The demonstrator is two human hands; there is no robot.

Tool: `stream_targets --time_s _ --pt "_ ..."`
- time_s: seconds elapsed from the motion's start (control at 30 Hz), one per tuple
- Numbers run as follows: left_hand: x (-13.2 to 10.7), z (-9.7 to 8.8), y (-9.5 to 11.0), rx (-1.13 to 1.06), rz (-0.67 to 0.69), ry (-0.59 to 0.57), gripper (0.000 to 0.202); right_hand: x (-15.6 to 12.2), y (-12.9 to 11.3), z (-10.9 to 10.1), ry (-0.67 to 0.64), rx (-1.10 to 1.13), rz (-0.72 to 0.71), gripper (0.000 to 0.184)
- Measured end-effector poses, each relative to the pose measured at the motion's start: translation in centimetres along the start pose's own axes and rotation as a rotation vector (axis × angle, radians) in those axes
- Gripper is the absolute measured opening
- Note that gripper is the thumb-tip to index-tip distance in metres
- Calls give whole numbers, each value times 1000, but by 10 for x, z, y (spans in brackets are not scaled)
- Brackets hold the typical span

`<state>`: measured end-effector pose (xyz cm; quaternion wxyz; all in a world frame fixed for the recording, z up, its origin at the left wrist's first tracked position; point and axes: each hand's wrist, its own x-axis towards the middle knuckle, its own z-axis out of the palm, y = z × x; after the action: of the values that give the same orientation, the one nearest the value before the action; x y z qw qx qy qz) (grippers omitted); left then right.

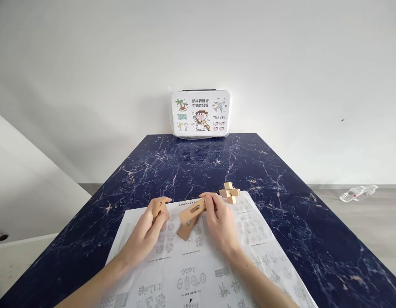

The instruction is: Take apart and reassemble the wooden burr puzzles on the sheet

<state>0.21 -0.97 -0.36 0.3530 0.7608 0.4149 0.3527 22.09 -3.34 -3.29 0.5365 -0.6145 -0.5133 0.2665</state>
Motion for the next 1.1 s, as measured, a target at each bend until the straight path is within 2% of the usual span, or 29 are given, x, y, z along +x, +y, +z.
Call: stream_targets --time_s 0.13,0.27,0.47,0.67,0.9,1.1 --pt "1 -1 -1 -33 -41 4 22 4 2 -5 -39 -138 -46 47" --pt "1 -1 -5 73 -46 4 31 3 4 -4 -88 -304 -130 47" --pt "-2 2 -12 265 150 29 46 -3 9 0 -64 -507 -211 32" --pt "-2 3 -13 279 146 -49 48 -3 10 1 -101 -497 -239 27" --pt "-1 3 -5 295 236 -85 39 -4 3 2 -166 -320 -259 26" --pt "2 0 -2 526 457 59 25 -2 2 3 -151 -244 -228 22"
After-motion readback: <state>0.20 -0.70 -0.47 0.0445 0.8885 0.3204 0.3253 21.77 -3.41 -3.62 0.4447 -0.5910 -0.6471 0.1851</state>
